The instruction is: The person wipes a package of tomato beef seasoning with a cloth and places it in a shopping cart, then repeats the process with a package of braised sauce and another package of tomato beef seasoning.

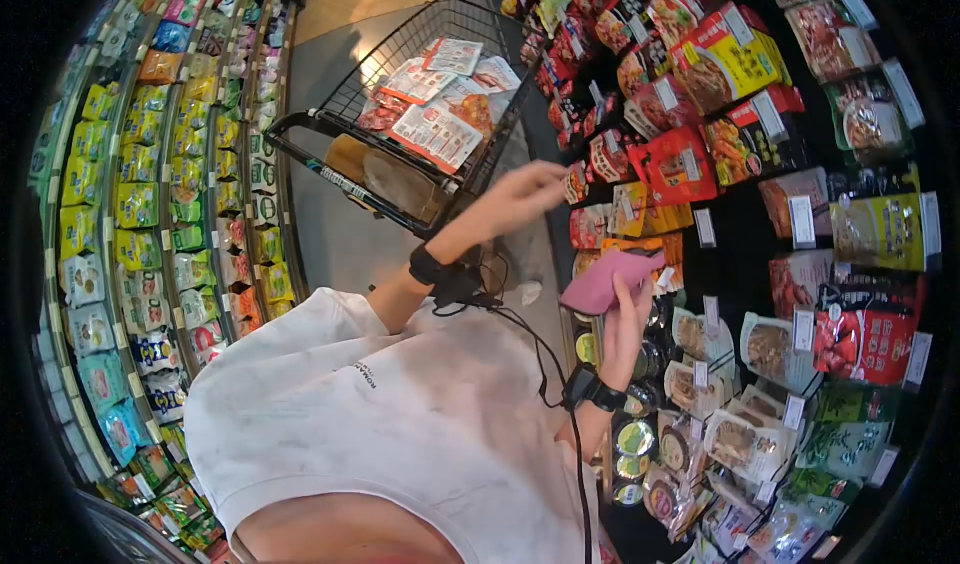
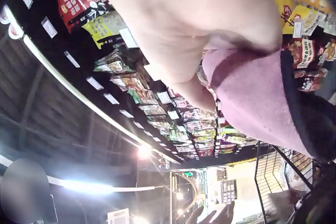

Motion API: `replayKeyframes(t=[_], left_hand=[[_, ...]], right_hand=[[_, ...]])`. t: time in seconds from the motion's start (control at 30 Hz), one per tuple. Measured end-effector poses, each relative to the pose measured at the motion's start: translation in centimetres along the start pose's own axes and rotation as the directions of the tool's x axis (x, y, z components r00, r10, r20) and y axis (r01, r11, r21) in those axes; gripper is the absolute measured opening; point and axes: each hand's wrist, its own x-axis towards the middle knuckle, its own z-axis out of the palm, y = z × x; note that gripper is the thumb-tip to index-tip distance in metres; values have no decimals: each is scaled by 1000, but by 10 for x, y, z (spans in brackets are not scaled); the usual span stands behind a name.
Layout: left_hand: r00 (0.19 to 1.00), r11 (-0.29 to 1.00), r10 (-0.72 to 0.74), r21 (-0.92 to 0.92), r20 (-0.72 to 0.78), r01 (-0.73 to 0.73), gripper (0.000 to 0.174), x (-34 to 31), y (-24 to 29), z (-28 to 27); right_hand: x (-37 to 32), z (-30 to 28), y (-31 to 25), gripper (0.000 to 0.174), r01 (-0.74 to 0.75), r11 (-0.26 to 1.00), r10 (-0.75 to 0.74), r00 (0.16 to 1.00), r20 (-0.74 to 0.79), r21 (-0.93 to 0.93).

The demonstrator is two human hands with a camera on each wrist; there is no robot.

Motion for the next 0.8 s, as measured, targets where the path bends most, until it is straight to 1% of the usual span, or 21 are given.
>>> replayKeyframes(t=[0.03,0.07,0.1,0.13,0.17,0.2,0.27,0.33,0.4,0.43,0.53,0.6,0.63,0.67,0.73,0.77,0.8], left_hand=[[989,999,-39,-5,139,40,36,-6,-1,16],[970,1000,-11,-22,244,17,37,-11,-3,30],[938,999,18,-44,346,-3,38,-15,-7,44],[893,998,11,-56,450,16,37,-19,2,50],[861,998,-4,-56,508,38,36,-22,14,52],[850,997,-35,-40,526,66,36,-22,24,53],[872,994,-94,-7,480,110,35,-18,40,54],[924,990,-136,21,358,137,34,-12,53,58],[959,986,-166,39,230,161,34,-5,61,61],[966,984,-178,46,189,173,33,-2,62,63],[965,978,-210,47,159,205,33,4,64,73],[965,978,-204,78,164,193,33,5,73,86],[963,976,-208,94,169,195,33,3,77,95],[964,976,-207,97,166,193,33,2,77,103],[969,978,-197,94,152,185,33,5,72,116],[969,977,-195,119,154,178,33,5,64,119],[969,976,-199,122,148,182,33,4,66,125]], right_hand=[[-4,0,0,59,-1,1000,1,1000,-13,1],[-4,-1,-2,61,9,1000,-9,999,-43,0],[-3,-7,-6,57,28,999,-30,997,-74,-20],[-2,-14,-8,52,67,996,-73,992,-101,-56],[1,-27,-14,48,111,989,-123,984,-127,-97],[3,-42,-20,44,154,979,-175,972,-158,-134],[6,-77,-35,37,233,949,-280,934,-223,-214],[12,-115,-55,31,301,909,-379,884,-273,-288],[24,-149,-79,29,318,889,-420,851,-313,-329],[39,-169,-87,28,337,888,-435,835,-338,-313],[72,-212,-108,28,422,862,-506,760,-409,-281],[94,-245,-118,30,541,770,-637,669,-382,-337],[103,-256,-121,32,590,735,-678,619,-397,-336],[111,-266,-123,31,605,720,-688,557,-465,-341],[130,-299,-124,31,510,726,-687,511,-516,-461],[140,-311,-120,29,545,645,-763,422,-490,-535],[150,-331,-115,29,438,628,-775,425,-468,-643]])
